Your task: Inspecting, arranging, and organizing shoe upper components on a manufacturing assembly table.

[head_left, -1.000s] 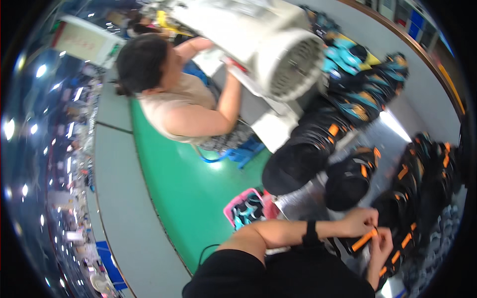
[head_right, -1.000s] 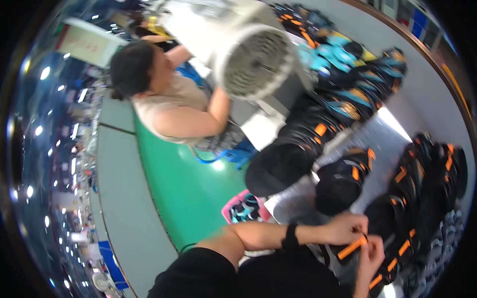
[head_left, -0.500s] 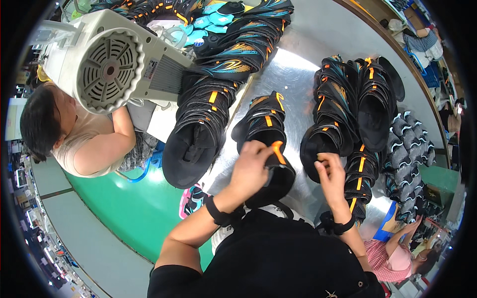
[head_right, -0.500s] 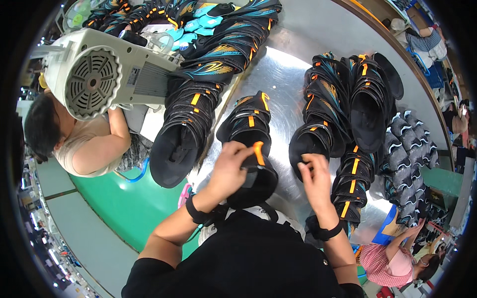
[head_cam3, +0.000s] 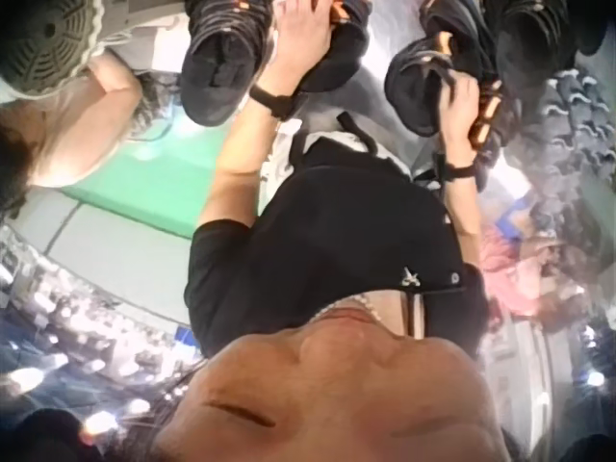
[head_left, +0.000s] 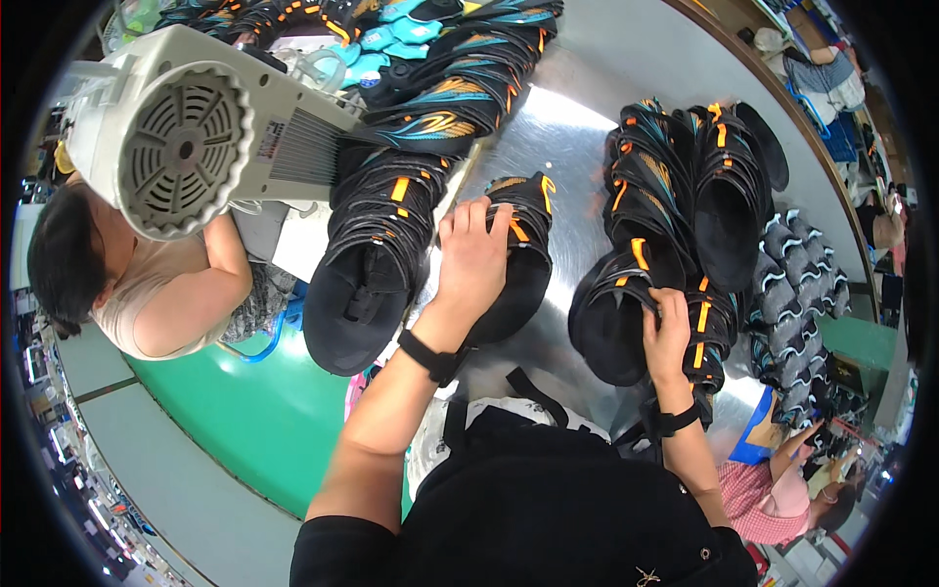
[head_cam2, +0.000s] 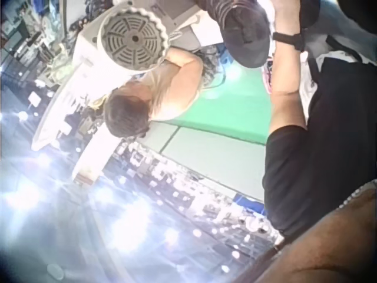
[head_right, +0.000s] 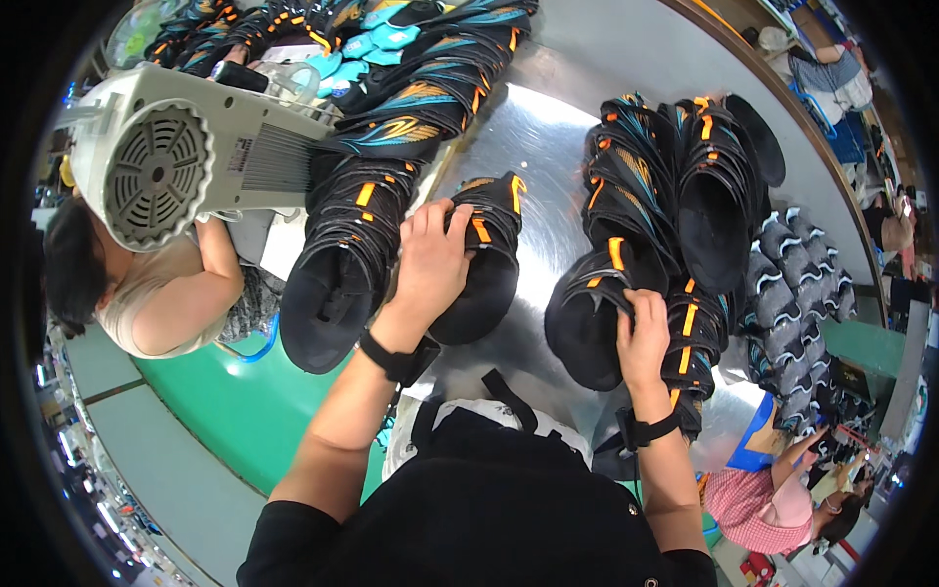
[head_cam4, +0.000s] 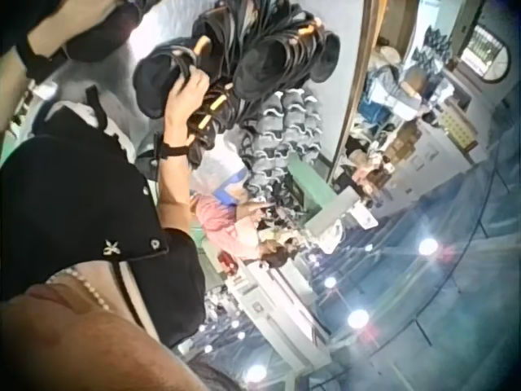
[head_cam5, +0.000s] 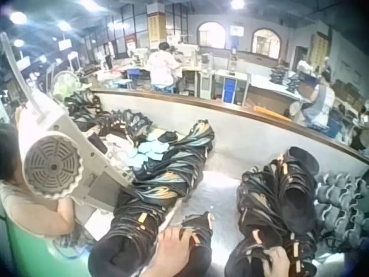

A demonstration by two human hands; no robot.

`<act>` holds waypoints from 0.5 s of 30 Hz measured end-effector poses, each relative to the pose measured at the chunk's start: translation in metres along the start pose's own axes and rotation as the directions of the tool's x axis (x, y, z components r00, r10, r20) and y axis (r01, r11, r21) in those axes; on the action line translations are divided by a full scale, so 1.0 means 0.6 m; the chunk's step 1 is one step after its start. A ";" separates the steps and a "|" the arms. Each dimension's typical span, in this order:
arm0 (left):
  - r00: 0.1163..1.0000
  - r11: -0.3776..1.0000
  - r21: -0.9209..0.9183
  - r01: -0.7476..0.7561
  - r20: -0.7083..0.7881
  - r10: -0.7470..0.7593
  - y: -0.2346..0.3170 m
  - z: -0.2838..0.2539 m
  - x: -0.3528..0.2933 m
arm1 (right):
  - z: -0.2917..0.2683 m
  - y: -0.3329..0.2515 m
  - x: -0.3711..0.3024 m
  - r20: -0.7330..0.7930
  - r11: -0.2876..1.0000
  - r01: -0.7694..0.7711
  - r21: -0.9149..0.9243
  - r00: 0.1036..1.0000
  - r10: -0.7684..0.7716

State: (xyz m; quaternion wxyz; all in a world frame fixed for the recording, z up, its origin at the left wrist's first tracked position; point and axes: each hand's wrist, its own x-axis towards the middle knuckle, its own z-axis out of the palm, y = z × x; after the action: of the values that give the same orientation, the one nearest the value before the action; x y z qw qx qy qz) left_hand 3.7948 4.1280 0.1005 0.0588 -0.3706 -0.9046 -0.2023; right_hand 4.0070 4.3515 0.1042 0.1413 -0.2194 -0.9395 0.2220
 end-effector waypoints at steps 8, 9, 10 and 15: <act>0.918 0.682 -0.715 0.153 0.358 0.169 0.118 0.010 -0.059 | -0.001 -0.023 -0.057 0.159 0.960 -0.223 0.167 0.967 0.197; 0.940 0.673 -0.720 0.173 0.324 0.106 0.127 0.046 -0.072 | 0.000 -0.028 -0.058 0.157 0.962 -0.214 0.169 0.969 0.188; 0.956 0.660 -0.727 0.188 0.289 0.045 0.133 0.072 -0.079 | -0.001 -0.034 -0.061 0.146 0.952 -0.202 0.229 0.974 0.171; 0.844 0.418 -0.765 0.489 0.536 -0.005 0.134 0.105 -0.071 | -0.032 -0.069 -0.080 0.048 0.934 0.033 0.355 0.997 -0.053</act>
State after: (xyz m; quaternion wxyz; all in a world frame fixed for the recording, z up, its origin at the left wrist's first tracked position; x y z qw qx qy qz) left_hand 3.8841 4.1778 0.0577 -0.3865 -0.2394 -0.6975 -0.5539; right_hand 4.0411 4.3018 0.1326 0.1566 -0.1636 -0.8924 0.3904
